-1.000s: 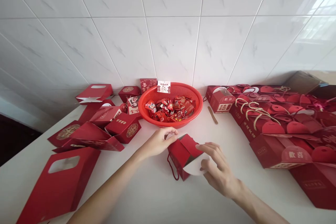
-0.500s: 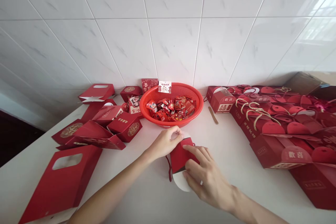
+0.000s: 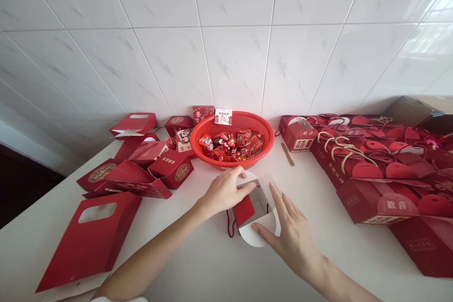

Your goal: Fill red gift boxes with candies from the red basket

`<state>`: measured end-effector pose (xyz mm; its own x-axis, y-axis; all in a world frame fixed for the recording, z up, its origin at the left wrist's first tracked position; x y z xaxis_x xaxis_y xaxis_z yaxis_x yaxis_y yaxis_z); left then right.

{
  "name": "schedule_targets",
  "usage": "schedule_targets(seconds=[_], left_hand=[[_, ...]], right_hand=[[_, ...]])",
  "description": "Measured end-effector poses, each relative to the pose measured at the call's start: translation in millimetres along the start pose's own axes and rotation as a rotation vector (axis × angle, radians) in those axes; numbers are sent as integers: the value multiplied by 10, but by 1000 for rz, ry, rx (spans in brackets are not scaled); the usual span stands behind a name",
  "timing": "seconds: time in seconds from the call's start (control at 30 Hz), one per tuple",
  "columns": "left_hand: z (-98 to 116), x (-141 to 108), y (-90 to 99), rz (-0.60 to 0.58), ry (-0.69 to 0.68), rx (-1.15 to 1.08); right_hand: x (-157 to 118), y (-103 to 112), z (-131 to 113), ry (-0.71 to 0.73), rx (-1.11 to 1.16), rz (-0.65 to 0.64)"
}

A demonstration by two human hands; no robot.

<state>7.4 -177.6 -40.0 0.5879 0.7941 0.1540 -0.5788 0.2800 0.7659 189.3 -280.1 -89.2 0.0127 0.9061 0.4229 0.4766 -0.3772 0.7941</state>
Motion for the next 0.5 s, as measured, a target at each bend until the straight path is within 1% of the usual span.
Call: schedule_targets(seconds=[0.07, 0.1, 0.17, 0.23, 0.33, 0.4, 0.43, 0.5], left_hand=[[30, 13, -26, -41, 29, 80], [35, 21, -20, -65, 44, 86], [14, 35, 48, -131, 72, 13], [-49, 34, 183, -220, 74, -133], [-196, -11, 421, -417, 7, -352], [-298, -52, 533, -526, -55, -431], [-342, -68, 563, -559, -80, -450], [-412, -84, 578, -581, -110, -448]], right_hand=[[-21, -31, 66, -95, 57, -78], [-33, -45, 97, -141, 81, -118], [-58, -71, 151, -219, 112, -191], [-80, -91, 194, -274, 122, -239], [-83, -109, 234, -319, 131, -270], [-49, -113, 237, -321, 155, -286], [-21, -113, 232, -313, 175, -298], [54, -115, 221, -296, 230, -331]])
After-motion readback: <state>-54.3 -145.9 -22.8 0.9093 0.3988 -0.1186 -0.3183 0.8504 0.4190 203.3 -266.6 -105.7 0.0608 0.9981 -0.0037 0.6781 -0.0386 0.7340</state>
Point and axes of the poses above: each hand's wrist, its own x-axis towards the middle knuckle, its own y-axis out of the back of the hand, z = x × y, the point moved 1 cm from there along x, towards the middle knuckle, and after that the axes turned 13 degrees about -y, right-handed, at the moved point
